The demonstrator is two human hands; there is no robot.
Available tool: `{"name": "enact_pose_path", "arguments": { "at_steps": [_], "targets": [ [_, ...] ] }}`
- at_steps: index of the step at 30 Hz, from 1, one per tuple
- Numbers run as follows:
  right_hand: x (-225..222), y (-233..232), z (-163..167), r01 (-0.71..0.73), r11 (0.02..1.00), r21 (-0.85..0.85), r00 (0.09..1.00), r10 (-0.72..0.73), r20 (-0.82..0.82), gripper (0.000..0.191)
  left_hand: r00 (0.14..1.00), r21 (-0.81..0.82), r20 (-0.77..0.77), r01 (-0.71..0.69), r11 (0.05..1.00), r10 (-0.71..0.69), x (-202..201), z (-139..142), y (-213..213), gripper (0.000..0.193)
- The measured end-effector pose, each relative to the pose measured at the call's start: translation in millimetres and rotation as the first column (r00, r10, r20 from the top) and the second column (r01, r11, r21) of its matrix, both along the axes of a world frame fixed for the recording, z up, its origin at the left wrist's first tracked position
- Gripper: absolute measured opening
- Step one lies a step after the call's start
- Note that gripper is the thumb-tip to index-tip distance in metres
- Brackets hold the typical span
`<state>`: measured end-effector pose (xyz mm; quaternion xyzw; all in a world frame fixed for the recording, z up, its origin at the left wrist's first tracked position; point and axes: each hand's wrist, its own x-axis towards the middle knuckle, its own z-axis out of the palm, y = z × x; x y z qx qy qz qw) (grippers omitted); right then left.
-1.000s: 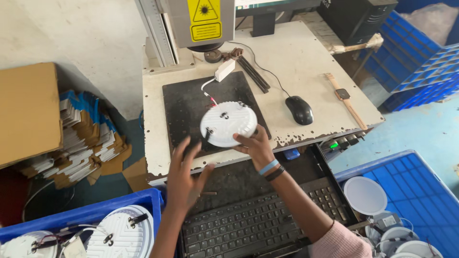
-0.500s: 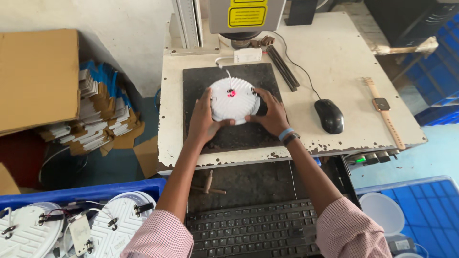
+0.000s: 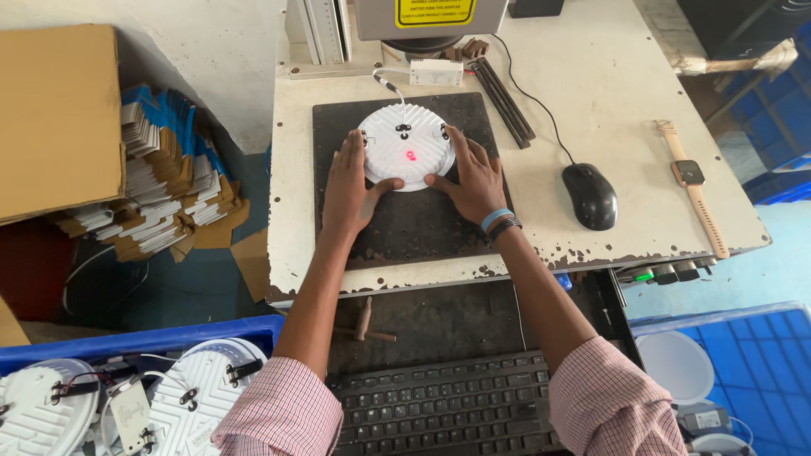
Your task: The person repeatedly picks up white circular LED light fixtures from a blue bin, places them on a testing station under a laser device, and returns them to the bin. The process is repeated multiple times throughout the clip.
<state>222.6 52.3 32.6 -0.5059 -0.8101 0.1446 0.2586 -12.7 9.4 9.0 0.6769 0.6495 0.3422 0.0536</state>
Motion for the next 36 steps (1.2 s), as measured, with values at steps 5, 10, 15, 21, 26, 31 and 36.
{"name": "enact_pose_path", "arguments": {
  "at_steps": [5,10,15,21,26,31,36],
  "targets": [
    [-1.9,0.4,-1.0,-0.005,1.000,0.012,1.000,0.005,0.015,0.095,0.999,0.021,-0.030,-0.016,1.000,0.017,-0.7,-5.2,0.1,0.120],
    [-1.3,0.6,-1.8,-0.006,1.000,0.002,1.000,0.006,0.008,0.097,1.000,-0.008,0.006,-0.025,1.000,0.025,-0.8,-3.3,-0.3,0.121],
    [-1.0,0.5,-1.4,-0.005,1.000,-0.006,1.000,0.005,0.007,0.096,1.000,0.047,0.016,-0.020,0.999,0.019,0.6,3.5,-2.7,0.119],
    [-1.2,0.5,-1.1,0.009,1.000,-0.019,1.000,-0.008,0.021,0.095,0.998,0.030,0.055,-0.024,0.999,0.023,2.6,9.9,-6.3,0.118],
    [-0.6,0.9,-1.2,-0.002,1.000,-0.002,1.000,0.002,0.009,0.094,0.999,0.024,0.047,-0.026,0.999,0.025,2.9,9.4,-4.7,0.119],
    [-0.2,2.0,-2.4,0.010,1.000,-0.016,1.000,-0.009,0.021,0.096,0.999,0.001,0.035,-0.033,0.999,0.033,2.0,3.6,-1.3,0.123],
    [1.5,1.9,-4.1,0.006,1.000,-0.015,1.000,-0.006,0.029,0.096,0.999,0.023,0.040,-0.028,0.999,0.027,1.5,0.8,-1.0,0.121]
  ]
}}
